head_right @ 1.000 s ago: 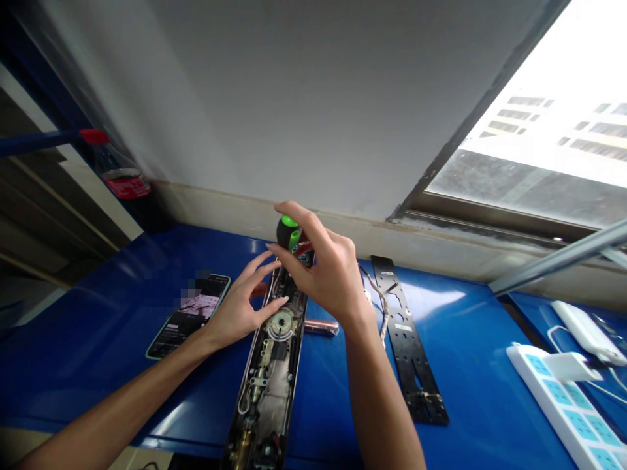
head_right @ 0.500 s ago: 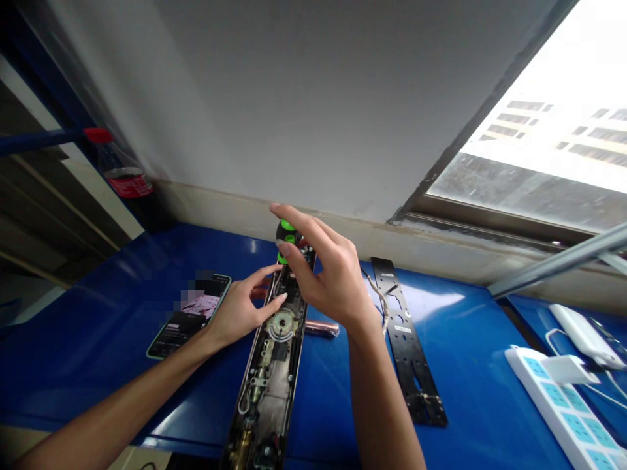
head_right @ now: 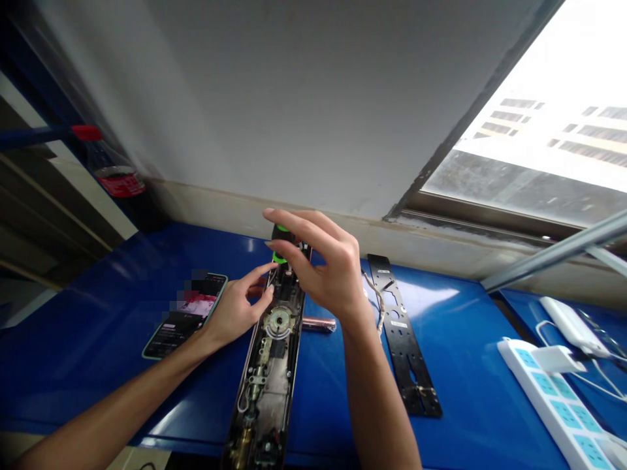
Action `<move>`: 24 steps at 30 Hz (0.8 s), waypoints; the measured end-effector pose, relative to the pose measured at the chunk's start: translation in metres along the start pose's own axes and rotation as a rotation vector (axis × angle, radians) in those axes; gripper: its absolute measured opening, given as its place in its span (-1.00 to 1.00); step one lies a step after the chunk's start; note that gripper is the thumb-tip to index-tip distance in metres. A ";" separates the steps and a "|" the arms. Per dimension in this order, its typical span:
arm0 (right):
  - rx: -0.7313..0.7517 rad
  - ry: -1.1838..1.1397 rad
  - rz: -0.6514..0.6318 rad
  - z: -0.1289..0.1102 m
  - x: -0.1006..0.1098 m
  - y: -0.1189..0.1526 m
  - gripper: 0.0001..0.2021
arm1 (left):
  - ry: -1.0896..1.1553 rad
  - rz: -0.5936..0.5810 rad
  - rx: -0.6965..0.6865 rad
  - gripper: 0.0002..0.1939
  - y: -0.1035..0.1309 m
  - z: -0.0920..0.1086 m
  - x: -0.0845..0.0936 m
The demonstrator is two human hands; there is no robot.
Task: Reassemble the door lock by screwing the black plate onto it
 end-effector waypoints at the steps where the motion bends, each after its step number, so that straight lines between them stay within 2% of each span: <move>1: 0.006 0.031 0.031 0.000 0.001 0.000 -0.69 | 0.000 0.003 -0.001 -0.57 0.000 0.000 0.000; 4: -0.004 0.112 0.047 0.000 0.002 -0.001 -0.72 | -0.004 0.007 -0.006 -0.56 0.000 0.000 0.000; 9: -0.036 -0.033 -0.092 0.000 -0.003 -0.001 -0.59 | -0.008 0.010 -0.022 -0.57 0.000 0.001 0.000; 15: 0.001 0.043 0.076 -0.002 0.002 -0.001 -0.74 | -0.002 0.012 -0.020 -0.54 0.000 -0.002 -0.002; 20: -0.045 -0.060 -0.074 -0.001 -0.004 -0.002 -0.60 | -0.006 0.006 0.012 -0.54 0.001 -0.002 -0.002; 22: -0.053 -0.085 -0.058 -0.001 -0.004 -0.001 -0.63 | -0.004 0.003 0.020 -0.54 0.001 -0.003 -0.002; 24: -0.042 -0.024 0.020 -0.001 -0.001 -0.001 -0.73 | 0.000 0.002 0.022 -0.53 0.001 -0.003 -0.002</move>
Point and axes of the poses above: each hand's wrist, its own y-axis away from the middle knuckle, its own x-axis out of the back of the hand, z = x × y, the point moved 4 cm from there along -y, towards the middle knuckle, and after that the axes turned 5 degrees about -z, right-handed, at the moved point
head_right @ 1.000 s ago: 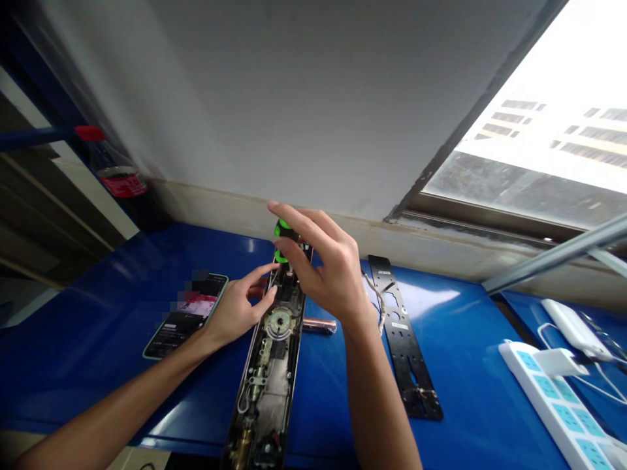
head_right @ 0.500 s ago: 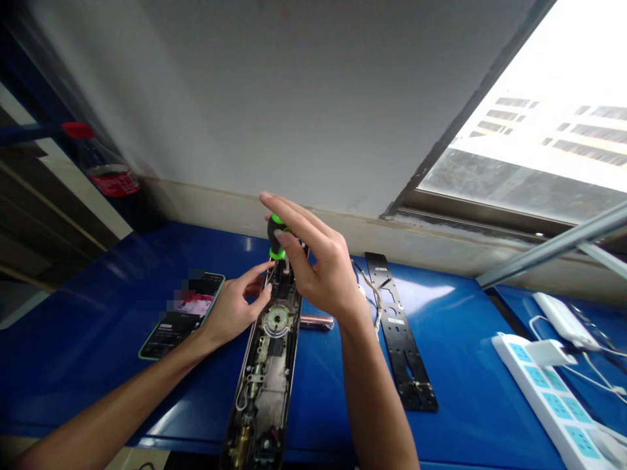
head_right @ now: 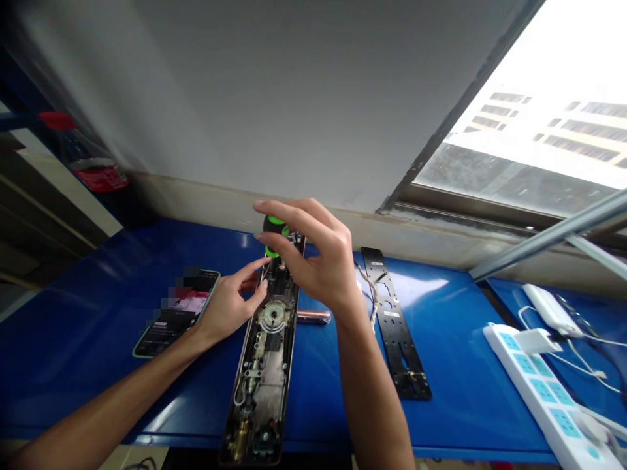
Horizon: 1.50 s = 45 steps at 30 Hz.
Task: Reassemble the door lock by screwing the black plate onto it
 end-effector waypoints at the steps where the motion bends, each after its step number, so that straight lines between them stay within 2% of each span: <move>1: 0.005 0.052 0.044 0.000 0.001 0.000 -0.77 | 0.002 -0.003 0.000 -0.53 0.000 0.000 0.000; 4: 0.011 0.148 0.067 0.002 0.002 -0.001 -0.78 | 0.002 -0.013 0.009 -0.52 0.000 0.000 0.000; 7: 0.034 0.017 -0.069 0.003 -0.003 -0.002 -0.63 | 0.006 -0.018 0.023 -0.52 0.000 0.000 0.000; 9: 0.041 -0.085 -0.116 0.003 -0.007 -0.001 -0.59 | 0.012 -0.019 0.034 -0.53 0.000 0.000 0.000; 11: 0.028 -0.103 -0.092 0.004 -0.008 0.000 -0.63 | 0.009 -0.013 0.041 -0.53 0.000 -0.001 0.000; 16: 0.014 0.064 0.092 0.001 -0.006 -0.001 -0.78 | 0.007 0.000 0.038 -0.52 0.000 0.001 0.000; 18: 0.013 0.064 0.063 0.001 -0.007 -0.002 -0.75 | 0.005 -0.003 0.040 -0.53 0.000 0.001 0.000; 21: 0.015 -0.101 -0.079 0.000 -0.011 -0.002 -0.62 | 0.001 -0.007 0.040 -0.52 0.000 0.002 0.000; 23: 0.001 -0.179 -0.111 0.000 -0.011 -0.001 -0.60 | -0.001 -0.006 0.037 -0.52 0.000 0.001 0.000; 30: -0.035 -0.007 0.068 0.005 -0.003 -0.001 -0.74 | -0.021 0.003 0.026 -0.51 0.000 0.000 0.000; 36: -0.003 -0.174 -0.140 0.003 -0.009 -0.001 -0.58 | -0.024 0.011 0.021 -0.52 0.000 0.001 0.000; 38: -0.010 -0.157 -0.097 0.004 -0.009 0.000 -0.62 | -0.024 0.014 0.022 -0.51 0.000 0.002 0.000; 42: -0.015 -0.040 0.078 0.005 -0.005 0.000 -0.73 | -0.025 0.008 0.019 -0.50 0.000 0.002 0.001; 43: -0.013 -0.034 0.079 0.005 -0.005 -0.001 -0.74 | -0.027 0.005 0.019 -0.50 0.000 0.002 0.001; 45: 0.003 -0.075 0.003 0.004 -0.005 -0.002 -0.72 | -0.033 0.002 0.018 -0.50 0.001 0.002 0.000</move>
Point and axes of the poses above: each hand's wrist, its own y-axis away from the middle knuckle, its own x-axis out of the back of the hand, z = x × y, the point moved 4 cm from there along -y, towards the middle knuckle, and after that the axes turned 5 degrees about -z, right-handed, at the moved point
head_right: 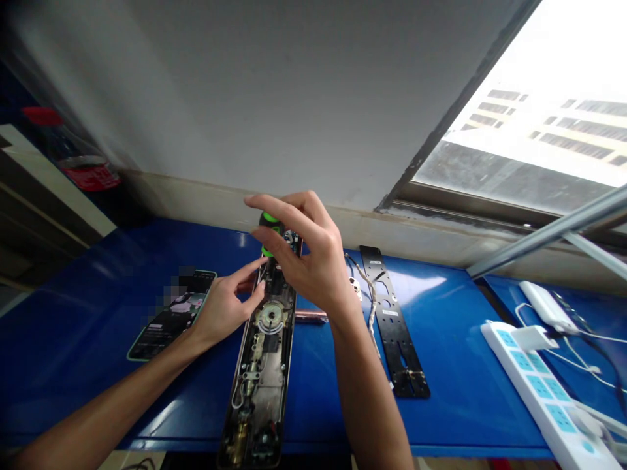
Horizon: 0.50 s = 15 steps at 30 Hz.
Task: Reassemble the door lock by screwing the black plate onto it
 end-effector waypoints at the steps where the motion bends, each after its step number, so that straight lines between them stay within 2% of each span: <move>1: 0.007 -0.034 -0.060 -0.001 -0.001 0.000 -0.67 | -0.002 -0.001 0.000 -0.51 0.000 0.000 0.000; 4: 0.015 -0.102 -0.160 -0.001 -0.001 0.000 -0.60 | -0.001 0.005 0.001 -0.52 0.000 0.000 0.000; 11: 0.004 0.017 0.058 0.001 0.003 0.002 -0.71 | -0.011 0.007 -0.006 -0.51 0.000 0.001 0.001; 13: -0.011 -0.020 0.027 0.001 0.001 0.001 -0.71 | -0.018 0.004 -0.005 -0.52 0.000 0.001 0.001; 15: -0.024 -0.082 -0.074 0.000 -0.002 0.000 -0.65 | -0.023 0.007 -0.008 -0.52 0.000 0.000 0.001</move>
Point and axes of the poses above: each hand's wrist, its own y-axis away from the middle knuckle, its own x-axis out of the back of the hand, z = x × y, the point moved 4 cm from there along -y, towards the middle knuckle, and after that the axes turned 5 degrees about -z, right-handed, at the moved point
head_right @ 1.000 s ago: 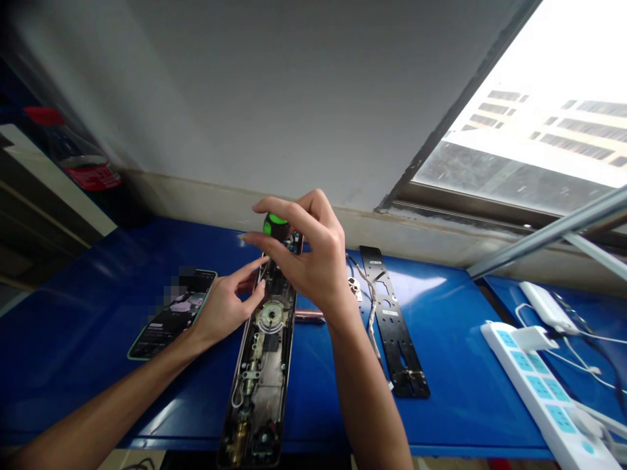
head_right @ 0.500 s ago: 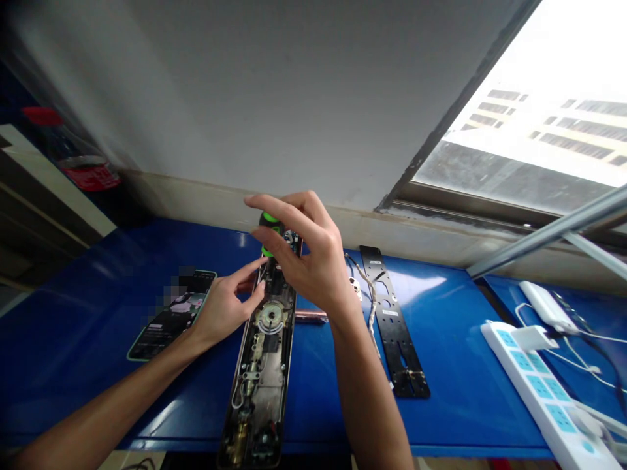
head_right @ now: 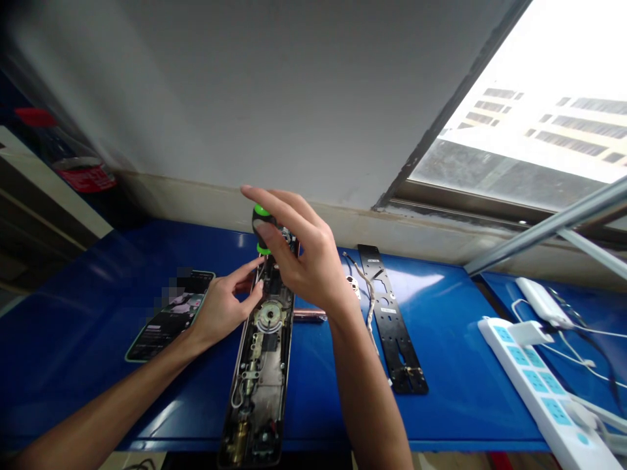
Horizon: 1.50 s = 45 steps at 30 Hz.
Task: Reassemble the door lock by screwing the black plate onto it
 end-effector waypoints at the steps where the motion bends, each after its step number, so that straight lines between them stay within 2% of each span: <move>1: -0.006 -0.024 -0.047 0.000 -0.001 0.000 -0.61 | 0.000 0.004 -0.003 -0.53 0.000 0.000 0.000; 4: -0.018 -0.024 -0.071 0.000 -0.001 0.001 -0.62 | 0.004 0.014 -0.007 -0.52 0.000 -0.001 0.000; 8: 0.002 0.095 0.105 0.002 0.005 0.002 -0.73 | 0.006 0.009 0.000 -0.51 0.000 0.001 0.000; 10: 0.004 0.105 0.126 0.003 0.006 0.002 -0.74 | 0.006 0.004 0.001 -0.52 0.000 0.002 0.000; 14: -0.011 -0.012 -0.057 0.000 0.002 0.001 -0.61 | 0.014 0.012 -0.004 -0.53 0.000 0.002 0.000; 16: -0.020 -0.053 -0.101 -0.002 0.001 0.002 -0.58 | 0.017 0.021 -0.008 -0.53 0.001 0.002 0.000; 18: -0.030 -0.048 -0.071 -0.001 0.002 0.003 -0.61 | 0.012 0.025 -0.011 -0.53 0.001 0.002 0.000; 22: -0.030 0.065 0.082 0.004 0.005 0.003 -0.70 | 0.002 0.008 -0.004 -0.52 0.000 0.001 0.000; 24: -0.019 0.082 0.107 0.004 0.005 0.002 -0.71 | -0.002 0.011 -0.004 -0.52 0.000 0.001 0.000; 29: -0.016 -0.035 -0.084 -0.002 -0.001 0.001 -0.60 | 0.000 0.033 -0.023 -0.53 0.001 0.001 0.000; 31: -0.027 -0.036 -0.101 -0.003 -0.001 0.002 -0.59 | 0.002 0.030 -0.024 -0.53 0.001 0.001 -0.001; 36: -0.029 0.095 0.070 0.001 0.004 0.003 -0.73 | -0.005 0.018 -0.011 -0.53 0.001 0.001 0.000; 38: -0.021 0.114 0.102 0.001 0.004 0.002 -0.74 | -0.003 0.016 -0.009 -0.52 0.001 0.001 0.000; 45: -0.014 -0.066 -0.110 -0.003 0.000 0.002 -0.59 | -0.004 0.021 -0.007 -0.53 0.001 0.000 0.000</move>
Point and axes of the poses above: each hand's wrist, its own y-axis away from the middle knuckle, its own x-axis out of the back of the hand, z = x × y, the point moved 4 cm from there along -y, towards the middle knuckle, and after that the axes turned 5 degrees about -z, right-handed, at the moved point
